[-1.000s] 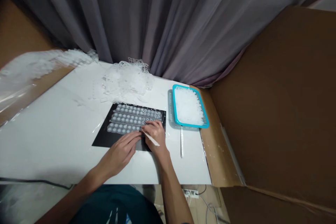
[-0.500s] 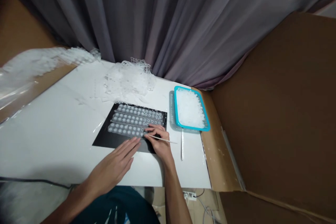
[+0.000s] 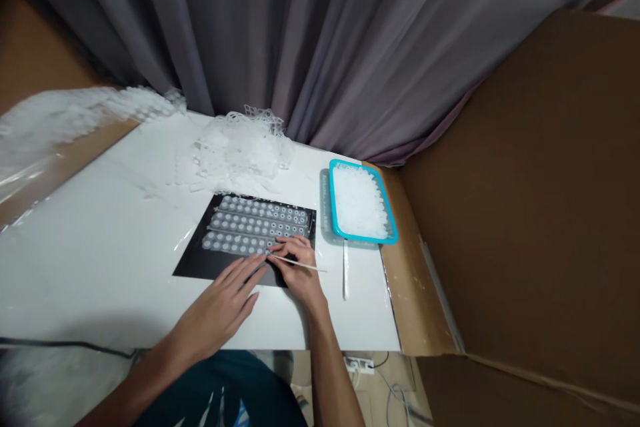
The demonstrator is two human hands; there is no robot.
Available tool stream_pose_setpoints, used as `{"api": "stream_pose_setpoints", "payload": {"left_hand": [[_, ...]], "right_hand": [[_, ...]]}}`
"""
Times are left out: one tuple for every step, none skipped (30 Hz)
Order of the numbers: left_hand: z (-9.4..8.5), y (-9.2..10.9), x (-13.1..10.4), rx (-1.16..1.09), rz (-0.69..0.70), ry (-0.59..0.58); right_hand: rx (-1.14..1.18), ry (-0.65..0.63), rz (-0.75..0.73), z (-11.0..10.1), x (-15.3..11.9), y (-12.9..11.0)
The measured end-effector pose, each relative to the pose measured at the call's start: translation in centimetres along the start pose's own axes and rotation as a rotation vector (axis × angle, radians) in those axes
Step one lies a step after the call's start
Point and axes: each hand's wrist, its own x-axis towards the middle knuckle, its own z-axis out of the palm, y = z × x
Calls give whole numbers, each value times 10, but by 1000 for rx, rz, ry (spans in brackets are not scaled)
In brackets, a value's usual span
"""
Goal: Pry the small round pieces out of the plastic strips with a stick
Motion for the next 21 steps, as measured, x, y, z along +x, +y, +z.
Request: {"api": "stream_pose_setpoints", "payload": {"left_hand": [[0,0,0,-2,-2,4],[1,0,0,-4,-4,8],[1,0,0,-6,-7,11],[2,0,0,-9,-9,13],[2,0,0,-11,-11,16],[2,0,0,-14,-14,19],[3,0,0,-17,-17,22],[3,0,0,-20,-22,26],[3,1,-1,-24,-26,30],[4,1,-1,-27,-30,33],[4,1,-2,-30,-34,36],[4,1,-2,-33,-37,37],[5,1,-2,-35,-39,37],[5,1,-2,-37,-40,36],[5,1,-2,-38,-40,35],[4,1,-2,-40,-39,34],[4,0,-1,-43,-38,33],[4,0,-1,-46,-36,33],[3,0,-1,-49,-35,34],[3,-1,-1,-53,-35,35],[2,-1,0,-56,-36,36]], "right_hand": [[-10,-4,-7,0,0,0],[-18,-7,-14,0,0,-1],[-24,-11,-22,-1,0,-1],[-30,-16,-29,-1,1,-1],[-37,-25,-37,-2,1,-2],[-44,-37,-43,-2,2,-2],[-52,-50,-49,-3,2,-2],[-59,-65,-52,-4,3,-3],[-64,-77,-55,-4,3,-3],[-69,-89,-57,-5,3,-4],[-72,-99,-59,-6,4,-4],[-76,-106,-61,-6,4,-4],[-83,-111,-66,-7,4,-5],[-93,-117,-72,-7,4,-5],[-105,-124,-81,-8,4,-6],[-118,-134,-92,-9,4,-7],[-129,-145,-102,-9,4,-8],[-139,-158,-112,-10,4,-9],[-147,-170,-119,-11,5,-10],[-153,-178,-123,-11,5,-10],[-160,-181,-125,-11,6,-11]]}}
